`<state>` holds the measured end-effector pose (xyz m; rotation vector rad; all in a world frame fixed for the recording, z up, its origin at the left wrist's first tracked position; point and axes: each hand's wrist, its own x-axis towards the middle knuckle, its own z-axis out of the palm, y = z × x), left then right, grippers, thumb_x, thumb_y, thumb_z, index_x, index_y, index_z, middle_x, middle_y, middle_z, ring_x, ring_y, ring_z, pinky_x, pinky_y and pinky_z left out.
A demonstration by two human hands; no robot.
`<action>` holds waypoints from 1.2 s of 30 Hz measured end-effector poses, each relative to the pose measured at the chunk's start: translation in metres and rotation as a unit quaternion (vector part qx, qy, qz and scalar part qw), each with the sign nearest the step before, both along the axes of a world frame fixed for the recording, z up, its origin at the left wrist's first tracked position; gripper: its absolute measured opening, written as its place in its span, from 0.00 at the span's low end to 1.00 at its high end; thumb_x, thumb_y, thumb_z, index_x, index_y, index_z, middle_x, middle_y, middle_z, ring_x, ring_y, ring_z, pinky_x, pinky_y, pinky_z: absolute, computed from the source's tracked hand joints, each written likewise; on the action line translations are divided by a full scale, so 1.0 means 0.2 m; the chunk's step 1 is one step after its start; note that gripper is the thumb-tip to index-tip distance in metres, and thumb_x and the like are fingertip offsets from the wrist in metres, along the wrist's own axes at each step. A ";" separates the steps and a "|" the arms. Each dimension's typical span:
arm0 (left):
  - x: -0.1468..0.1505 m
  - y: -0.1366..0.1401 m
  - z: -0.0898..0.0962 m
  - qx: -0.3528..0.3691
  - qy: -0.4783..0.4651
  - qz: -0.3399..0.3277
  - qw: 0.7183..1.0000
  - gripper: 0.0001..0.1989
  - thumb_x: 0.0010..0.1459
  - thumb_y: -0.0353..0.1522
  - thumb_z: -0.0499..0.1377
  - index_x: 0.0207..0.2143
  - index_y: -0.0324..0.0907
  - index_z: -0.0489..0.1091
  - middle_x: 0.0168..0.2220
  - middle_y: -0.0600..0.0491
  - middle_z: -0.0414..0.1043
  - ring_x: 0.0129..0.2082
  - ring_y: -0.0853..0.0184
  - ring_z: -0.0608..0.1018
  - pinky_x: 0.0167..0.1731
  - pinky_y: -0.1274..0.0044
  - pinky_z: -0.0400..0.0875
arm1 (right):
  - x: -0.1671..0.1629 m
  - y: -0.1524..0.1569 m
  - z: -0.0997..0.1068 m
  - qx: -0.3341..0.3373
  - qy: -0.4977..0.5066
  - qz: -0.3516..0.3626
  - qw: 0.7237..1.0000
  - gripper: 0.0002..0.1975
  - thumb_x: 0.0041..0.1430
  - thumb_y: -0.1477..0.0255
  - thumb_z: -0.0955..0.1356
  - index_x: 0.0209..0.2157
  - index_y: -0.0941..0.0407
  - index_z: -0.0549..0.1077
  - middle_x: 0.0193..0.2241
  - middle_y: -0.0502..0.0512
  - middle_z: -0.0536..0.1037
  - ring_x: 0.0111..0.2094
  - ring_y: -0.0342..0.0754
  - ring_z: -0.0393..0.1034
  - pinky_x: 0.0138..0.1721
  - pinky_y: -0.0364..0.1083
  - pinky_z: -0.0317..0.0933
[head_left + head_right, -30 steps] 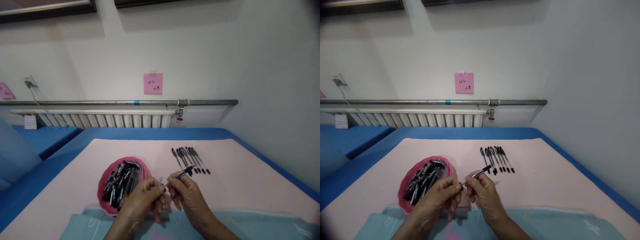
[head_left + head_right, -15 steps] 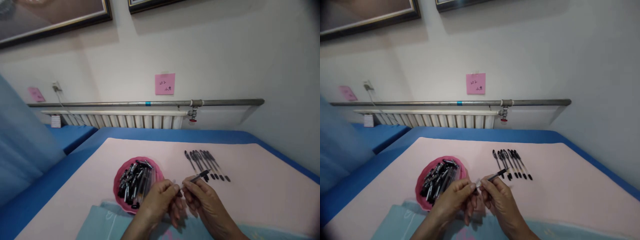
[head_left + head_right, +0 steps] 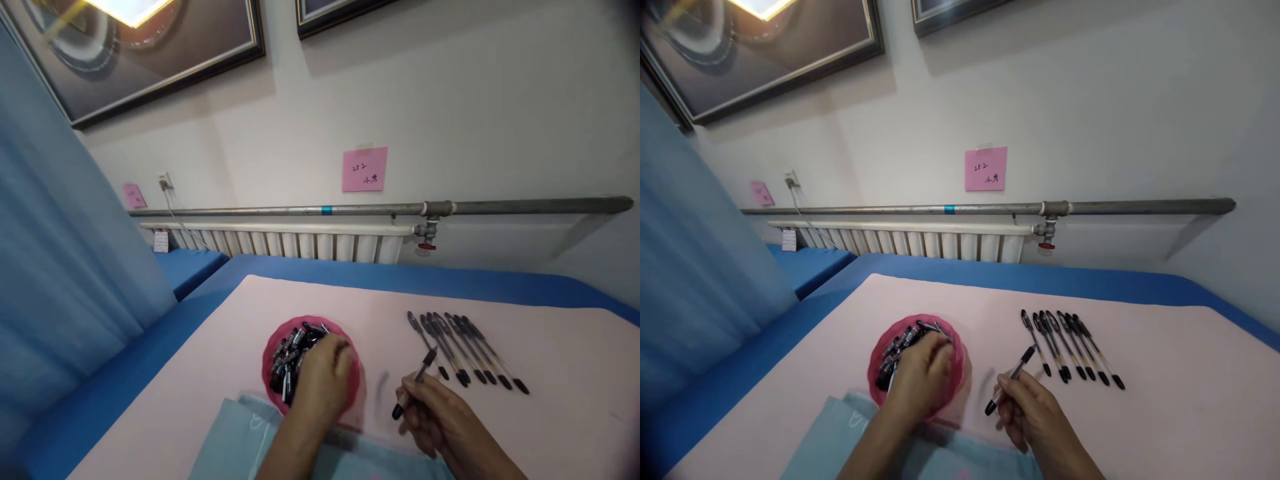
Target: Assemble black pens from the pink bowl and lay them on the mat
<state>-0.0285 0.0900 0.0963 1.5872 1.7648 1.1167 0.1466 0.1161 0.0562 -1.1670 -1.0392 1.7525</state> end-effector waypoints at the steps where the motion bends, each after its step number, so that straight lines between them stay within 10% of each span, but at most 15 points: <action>1: -0.06 0.02 0.00 0.002 0.017 0.039 0.999 0.11 0.57 0.32 0.48 0.33 0.44 0.69 0.33 0.51 0.74 0.33 0.66 0.73 0.34 0.77 0.62 | 0.00 0.00 0.00 0.004 -0.008 0.009 1.000 0.17 0.45 0.57 0.69 0.20 0.57 0.67 0.11 0.47 0.67 0.10 0.38 0.56 0.12 0.38 0.44; 5: -0.25 0.09 -0.05 -0.049 0.197 0.148 0.968 0.14 0.59 0.29 0.46 0.40 0.42 0.69 0.40 0.50 0.72 0.40 0.67 0.72 0.40 0.78 0.62 | 0.00 0.00 0.01 0.016 -0.021 0.021 0.999 0.17 0.46 0.58 0.68 0.19 0.57 0.66 0.12 0.47 0.67 0.10 0.37 0.55 0.12 0.39 0.44; 12: -0.26 0.17 -0.12 -0.111 0.301 0.131 0.938 0.14 0.57 0.33 0.50 0.37 0.41 0.74 0.42 0.45 0.71 0.44 0.59 0.69 0.46 0.71 0.59 | -0.01 -0.01 0.01 0.038 -0.034 0.025 0.998 0.14 0.49 0.61 0.67 0.20 0.57 0.66 0.11 0.46 0.67 0.10 0.37 0.55 0.13 0.38 0.44; 29: -0.29 0.16 -0.11 -0.150 0.309 0.102 0.934 0.10 0.53 0.34 0.53 0.29 0.43 0.74 0.37 0.49 0.72 0.39 0.65 0.72 0.40 0.76 0.63 | -0.01 -0.01 0.00 0.055 -0.059 0.058 0.995 0.14 0.50 0.61 0.65 0.21 0.58 0.66 0.11 0.46 0.68 0.10 0.36 0.54 0.13 0.38 0.43; 36: -0.24 0.18 -0.14 -0.100 0.335 0.068 0.934 0.19 0.53 0.28 0.52 0.48 0.45 0.68 0.49 0.49 0.67 0.49 0.61 0.67 0.49 0.72 0.58 | -0.02 -0.02 -0.01 0.052 -0.084 0.066 0.993 0.12 0.50 0.64 0.63 0.21 0.57 0.65 0.10 0.44 0.66 0.09 0.36 0.53 0.12 0.38 0.43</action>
